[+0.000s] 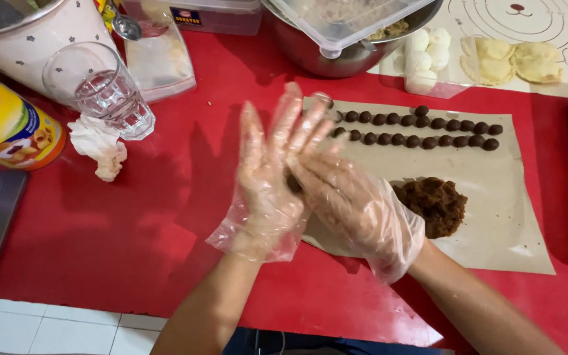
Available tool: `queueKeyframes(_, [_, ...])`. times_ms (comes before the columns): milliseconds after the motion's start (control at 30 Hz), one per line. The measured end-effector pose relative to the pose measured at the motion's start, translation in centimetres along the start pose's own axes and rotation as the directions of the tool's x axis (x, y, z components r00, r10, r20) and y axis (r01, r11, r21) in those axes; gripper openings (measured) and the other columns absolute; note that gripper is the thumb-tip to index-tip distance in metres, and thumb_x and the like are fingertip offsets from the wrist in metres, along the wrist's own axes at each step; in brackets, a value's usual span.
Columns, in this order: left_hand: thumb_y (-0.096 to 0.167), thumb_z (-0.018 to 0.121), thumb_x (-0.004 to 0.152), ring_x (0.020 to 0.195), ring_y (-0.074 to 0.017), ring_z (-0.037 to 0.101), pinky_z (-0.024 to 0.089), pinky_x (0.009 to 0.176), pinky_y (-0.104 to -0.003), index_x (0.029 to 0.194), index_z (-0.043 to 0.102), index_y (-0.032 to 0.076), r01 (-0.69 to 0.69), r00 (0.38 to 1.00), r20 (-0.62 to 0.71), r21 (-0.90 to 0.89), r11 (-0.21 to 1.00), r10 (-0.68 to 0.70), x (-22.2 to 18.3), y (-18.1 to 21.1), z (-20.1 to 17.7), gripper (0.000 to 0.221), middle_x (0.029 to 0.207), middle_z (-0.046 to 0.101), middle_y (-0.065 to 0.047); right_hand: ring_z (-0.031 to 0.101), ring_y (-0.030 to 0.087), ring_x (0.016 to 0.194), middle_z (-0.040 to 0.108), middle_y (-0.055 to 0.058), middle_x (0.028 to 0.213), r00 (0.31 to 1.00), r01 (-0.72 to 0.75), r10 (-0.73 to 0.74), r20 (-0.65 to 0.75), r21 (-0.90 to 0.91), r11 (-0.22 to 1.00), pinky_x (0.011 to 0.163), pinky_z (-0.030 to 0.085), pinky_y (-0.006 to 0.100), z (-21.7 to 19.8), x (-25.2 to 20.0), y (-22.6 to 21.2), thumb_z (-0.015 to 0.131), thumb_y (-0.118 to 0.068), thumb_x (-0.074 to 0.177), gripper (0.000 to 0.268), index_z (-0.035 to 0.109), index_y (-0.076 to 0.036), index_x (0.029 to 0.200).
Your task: Rolling small portions of dark brown filling paste into uniform balls using gloved hands and arranging them on parchment paper.
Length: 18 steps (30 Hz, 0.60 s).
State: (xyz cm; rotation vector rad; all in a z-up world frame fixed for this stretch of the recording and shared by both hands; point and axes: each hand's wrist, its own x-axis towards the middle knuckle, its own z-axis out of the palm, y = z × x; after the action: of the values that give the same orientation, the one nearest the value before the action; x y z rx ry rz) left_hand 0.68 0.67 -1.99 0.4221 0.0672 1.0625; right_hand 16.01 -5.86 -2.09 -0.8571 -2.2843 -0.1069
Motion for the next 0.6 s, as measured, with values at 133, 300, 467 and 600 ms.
queueKeyframes(133, [0.059, 0.039, 0.104, 0.157, -0.0413, 0.026, 0.027, 0.123, -0.059, 0.160, 0.035, 0.015, -0.079, 0.997, 0.026, 0.034, 0.996, 0.078, -0.5, 0.7, 1.6, 0.071, 0.169, 0.027, -0.019, 0.050, 0.043, 0.143, 0.048, 0.028, 0.151, 0.995, 0.015, -0.012, 0.101, -0.032, 0.999, 0.120, 0.047, 0.053, -1.5, 1.5, -1.9, 0.075, -0.005, 0.096, 0.070, 0.033, 0.004, 0.152])
queueKeyframes(300, [0.057, 0.048, 0.088, 0.141, -0.0407, 0.052, 0.039, 0.116, -0.053, 0.148, 0.051, 0.005, 0.049, 0.928, -0.369, -0.012, 0.999, -0.050, -0.7, 0.9, 5.3, 0.079, 0.156, 0.051, -0.027, 0.056, 0.033, 0.138, 0.053, 0.018, 0.149, 0.999, -0.031, 0.035, 0.030, -0.131, 0.991, 0.118, 0.051, 0.045, -0.4, 0.5, 1.6, 0.051, -0.001, 0.107, 0.045, 0.041, -0.004, 0.151])
queueKeyframes(467, [0.054, 0.055, 0.099, 0.148, -0.0393, 0.041, 0.036, 0.120, -0.044, 0.150, 0.051, 0.008, -0.013, 0.993, -0.117, -0.174, 0.985, -0.007, -0.5, 0.6, 3.3, 0.068, 0.159, 0.042, -0.027, 0.069, 0.032, 0.119, 0.065, 0.020, 0.129, 0.981, -0.172, 0.178, -0.074, 0.077, 0.982, 0.101, 0.062, 0.040, -4.8, 2.6, -0.3, 0.060, 0.006, 0.102, 0.037, 0.052, 0.001, 0.137])
queueKeyframes(600, [0.055, 0.055, 0.099, 0.152, -0.0439, 0.031, 0.026, 0.124, -0.053, 0.153, 0.046, 0.005, -0.003, 0.998, -0.065, -0.169, 0.986, -0.008, -0.5, -0.1, 2.5, 0.074, 0.160, 0.039, -0.028, 0.071, 0.031, 0.119, 0.068, 0.020, 0.125, 0.993, -0.023, 0.064, -0.103, 0.352, 0.936, 0.104, 0.065, 0.037, -2.0, 2.3, 1.5, 0.055, 0.003, 0.104, 0.024, 0.057, 0.000, 0.128])
